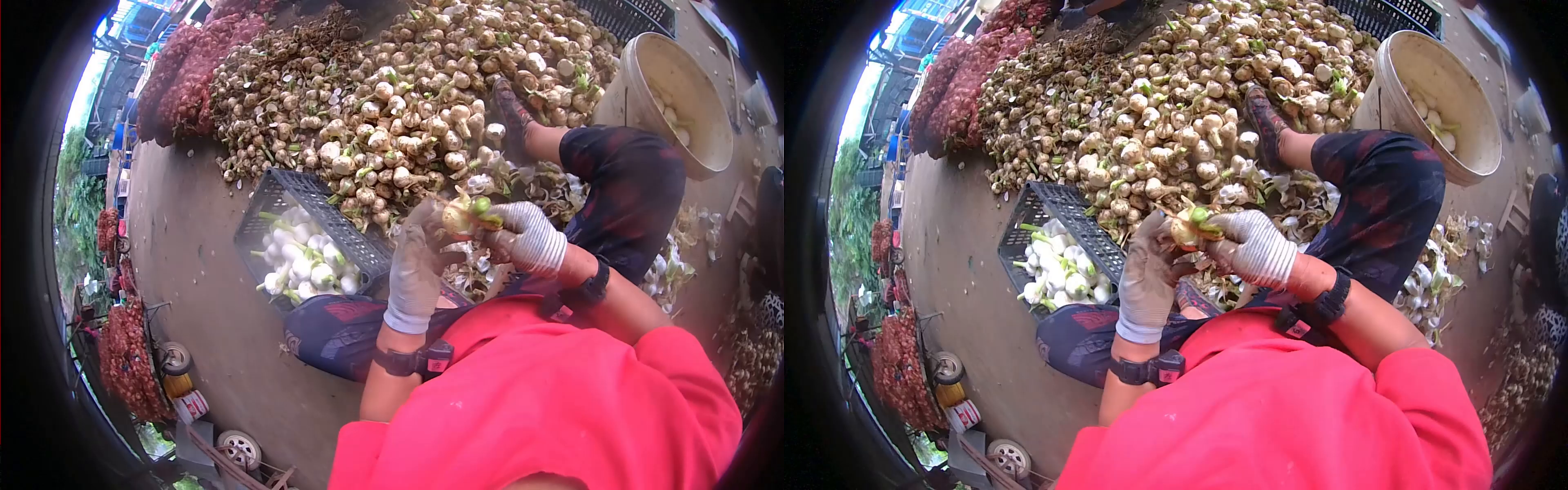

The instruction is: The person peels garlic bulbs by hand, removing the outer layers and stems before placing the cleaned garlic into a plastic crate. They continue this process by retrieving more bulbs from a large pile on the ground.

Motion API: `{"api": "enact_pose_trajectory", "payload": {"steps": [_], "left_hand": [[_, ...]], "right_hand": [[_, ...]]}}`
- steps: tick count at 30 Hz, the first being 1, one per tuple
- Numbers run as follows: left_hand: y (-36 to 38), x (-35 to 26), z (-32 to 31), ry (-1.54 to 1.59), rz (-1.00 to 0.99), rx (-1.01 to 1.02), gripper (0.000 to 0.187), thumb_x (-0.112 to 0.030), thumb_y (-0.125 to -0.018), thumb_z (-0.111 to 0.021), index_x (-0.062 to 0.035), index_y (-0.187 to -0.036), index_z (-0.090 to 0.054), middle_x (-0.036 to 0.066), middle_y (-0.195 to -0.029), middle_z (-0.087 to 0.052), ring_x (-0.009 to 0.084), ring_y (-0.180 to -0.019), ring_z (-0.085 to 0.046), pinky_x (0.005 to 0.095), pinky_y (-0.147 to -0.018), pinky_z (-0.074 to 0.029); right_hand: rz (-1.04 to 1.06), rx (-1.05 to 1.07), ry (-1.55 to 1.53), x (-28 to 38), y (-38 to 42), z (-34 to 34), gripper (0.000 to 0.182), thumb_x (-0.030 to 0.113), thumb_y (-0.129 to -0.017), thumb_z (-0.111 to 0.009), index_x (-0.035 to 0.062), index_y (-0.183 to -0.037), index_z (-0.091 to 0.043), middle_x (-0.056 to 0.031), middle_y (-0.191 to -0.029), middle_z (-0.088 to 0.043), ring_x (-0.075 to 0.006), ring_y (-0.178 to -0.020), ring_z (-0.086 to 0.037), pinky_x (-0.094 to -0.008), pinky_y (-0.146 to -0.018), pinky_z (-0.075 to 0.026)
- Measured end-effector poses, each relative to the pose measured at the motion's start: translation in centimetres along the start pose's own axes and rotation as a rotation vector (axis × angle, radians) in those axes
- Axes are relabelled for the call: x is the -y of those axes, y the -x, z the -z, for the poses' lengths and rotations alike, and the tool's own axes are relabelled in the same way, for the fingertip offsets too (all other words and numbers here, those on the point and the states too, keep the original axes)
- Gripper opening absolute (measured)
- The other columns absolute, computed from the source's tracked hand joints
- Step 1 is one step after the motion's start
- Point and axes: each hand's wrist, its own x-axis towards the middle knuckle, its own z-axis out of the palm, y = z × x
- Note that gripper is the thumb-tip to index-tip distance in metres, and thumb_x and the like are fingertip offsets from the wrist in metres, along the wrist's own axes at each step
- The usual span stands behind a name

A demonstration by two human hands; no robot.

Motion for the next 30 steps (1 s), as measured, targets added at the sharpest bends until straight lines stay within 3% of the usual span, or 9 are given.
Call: {"api": "enact_pose_trajectory", "payload": {"steps": [3, 5, 7, 11, 13, 15, 19, 25, 30], "left_hand": [[-1.0, 0.5, -0.4, 0.096, 0.077, 0.167, 0.036, -0.024, -0.098, -0.044, -0.0057, -0.129, -0.043, 0.008, -0.110, -0.056, 0.0193, -0.097, -0.059, 0.0324, -0.076, -0.050], [-2.7, 4.3, 2.0, -0.675, -0.404, 0.171, 0.038, -0.032, -0.097, -0.045, -0.0078, -0.126, -0.046, 0.007, -0.111, -0.056, 0.0202, -0.095, -0.058, 0.0294, -0.075, -0.048], [-2.2, 3.8, 0.4, 0.599, 0.195, 0.298, 0.046, -0.026, -0.093, -0.049, -0.0125, -0.136, -0.040, 0.004, -0.128, -0.051, 0.0201, -0.115, -0.050, 0.0335, -0.091, -0.043], [-2.9, 3.9, 1.0, 0.773, 0.326, 0.477, 0.040, -0.027, -0.093, -0.050, -0.0129, -0.130, -0.048, 0.005, -0.122, -0.056, 0.0205, -0.114, -0.053, 0.0357, -0.092, -0.045], [-2.8, 6.5, 2.2, -0.389, -0.342, 0.041, 0.039, -0.032, -0.089, -0.056, -0.0063, -0.119, -0.055, 0.011, -0.116, -0.059, 0.0242, -0.102, -0.058, 0.0369, -0.083, -0.050], [-3.6, 4.8, 1.8, 0.942, 0.206, 0.075, 0.038, -0.028, -0.086, -0.059, -0.0021, -0.114, -0.057, 0.012, -0.112, -0.060, 0.0257, -0.096, -0.059, 0.0373, -0.081, -0.050], [-3.0, 3.2, 1.3, 0.575, -0.007, -0.032, 0.031, -0.021, -0.084, -0.059, -0.0080, -0.112, -0.054, 0.009, -0.103, -0.061, 0.0251, -0.090, -0.059, 0.0374, -0.078, -0.051], [-1.7, 1.2, 1.2, 0.377, 0.027, -0.057, 0.041, -0.009, -0.082, -0.049, -0.0084, -0.122, -0.046, 0.006, -0.104, -0.057, 0.0173, -0.095, -0.058, 0.0321, -0.078, -0.051], [-0.8, -0.3, 3.6, 0.137, 0.283, 0.136, 0.039, -0.017, -0.084, -0.041, 0.0025, -0.114, -0.056, 0.006, -0.095, -0.060, 0.0113, -0.074, -0.057, 0.0228, -0.062, -0.047]], "right_hand": [[0.223, 0.090, 0.370, 1.1, -0.3, 0.1, 0.016, 0.007, -0.083, -0.056, 0.0054, -0.096, -0.065, -0.0127, -0.071, -0.063, -0.0188, -0.062, -0.063, -0.0319, -0.061, -0.051], [0.214, 0.115, 0.369, 1.9, -0.7, 0.3, 0.014, 0.008, -0.082, -0.056, 0.0055, -0.093, -0.064, -0.0133, -0.072, -0.063, -0.0226, -0.063, -0.063, -0.0337, -0.061, -0.051], [0.190, 0.138, 0.365, 1.9, -0.7, 0.7, 0.012, 0.009, -0.082, -0.057, 0.0057, -0.091, -0.064, -0.0140, -0.074, -0.064, -0.0263, -0.064, -0.064, -0.0355, -0.061, -0.051], [0.461, 0.175, 0.854, 1.2, -0.4, 1.0, 0.015, 0.011, -0.082, -0.061, 0.0066, -0.095, -0.065, -0.0127, -0.076, -0.064, -0.0319, -0.063, -0.062, -0.0382, -0.061, -0.050], [0.579, 0.198, 0.366, 2.1, 1.1, 1.4, 0.021, 0.012, -0.082, -0.063, 0.0064, -0.102, -0.066, -0.0097, -0.077, -0.066, -0.0254, -0.062, -0.063, -0.0342, -0.058, -0.050], [0.295, 0.429, -0.042, 3.6, 3.6, 3.9, 0.025, 0.010, -0.081, -0.065, 0.0039, -0.104, -0.066, -0.0061, -0.082, -0.069, -0.0080, -0.068, -0.063, -0.0241, -0.054, -0.048], [-0.304, 0.079, 1.436, 0.7, -0.1, 6.5, 0.030, 0.018, -0.075, -0.070, 0.0040, -0.102, -0.066, -0.0149, -0.089, -0.069, -0.0300, -0.082, -0.067, -0.0379, -0.072, -0.052], [0.555, -0.116, 0.918, -0.8, -3.0, 2.7, 0.063, 0.034, -0.071, -0.075, 0.0038, -0.123, -0.054, -0.0219, -0.124, -0.053, -0.0376, -0.109, -0.056, -0.0419, -0.089, -0.047], [-0.014, 0.242, 0.287, 2.2, -3.7, 0.8, 0.036, 0.019, -0.077, -0.070, 0.0013, -0.107, -0.064, -0.0112, -0.086, -0.066, -0.0206, -0.078, -0.065, -0.0323, -0.070, -0.052]]}}
